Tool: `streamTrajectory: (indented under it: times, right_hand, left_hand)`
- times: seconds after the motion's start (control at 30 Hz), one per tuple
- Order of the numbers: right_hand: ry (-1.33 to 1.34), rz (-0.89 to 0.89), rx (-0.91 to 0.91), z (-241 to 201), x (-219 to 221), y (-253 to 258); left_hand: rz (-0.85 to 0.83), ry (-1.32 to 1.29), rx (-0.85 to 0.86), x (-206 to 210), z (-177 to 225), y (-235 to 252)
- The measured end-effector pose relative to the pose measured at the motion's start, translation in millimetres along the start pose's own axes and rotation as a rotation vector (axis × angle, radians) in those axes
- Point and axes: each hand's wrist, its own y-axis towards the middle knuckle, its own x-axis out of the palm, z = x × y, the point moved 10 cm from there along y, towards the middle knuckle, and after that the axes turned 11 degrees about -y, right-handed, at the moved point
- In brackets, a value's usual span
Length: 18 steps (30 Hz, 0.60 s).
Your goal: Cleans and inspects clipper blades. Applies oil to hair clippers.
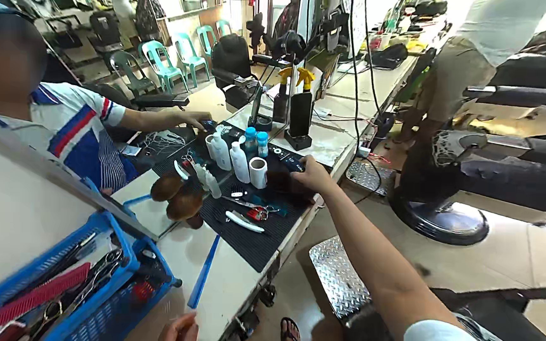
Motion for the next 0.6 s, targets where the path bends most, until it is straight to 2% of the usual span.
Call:
streamTrajectory:
  times: [0.2, 0.37, 0.47, 0.53, 0.6]
  right_hand:
    - [-0.28, -0.09, -0.218, -34.6, 61.6, 86.5]
    - [-0.312, -0.155, -0.227, -47.5, 96.4, 106.1]
    - [-0.297, -0.094, -0.271, -41.8, 87.3, 104.1]
    - [-0.289, 0.015, -0.349, -39.9, 63.2, 88.4]
    - [-0.234, 0.082, -0.353, -26.8, 28.5, 61.0]
  left_hand:
    - [0.009, 0.274, -0.047, 25.1, -10.6, 38.6]
    - [0.06, 0.461, -0.126, 35.3, -20.2, 52.1]
    - [0.047, 0.573, -0.135, 42.5, -17.0, 61.9]
    - [0.046, 0.631, -0.155, 42.7, -14.7, 61.7]
    - [0.028, 0.682, -0.186, 43.1, -14.3, 60.0]
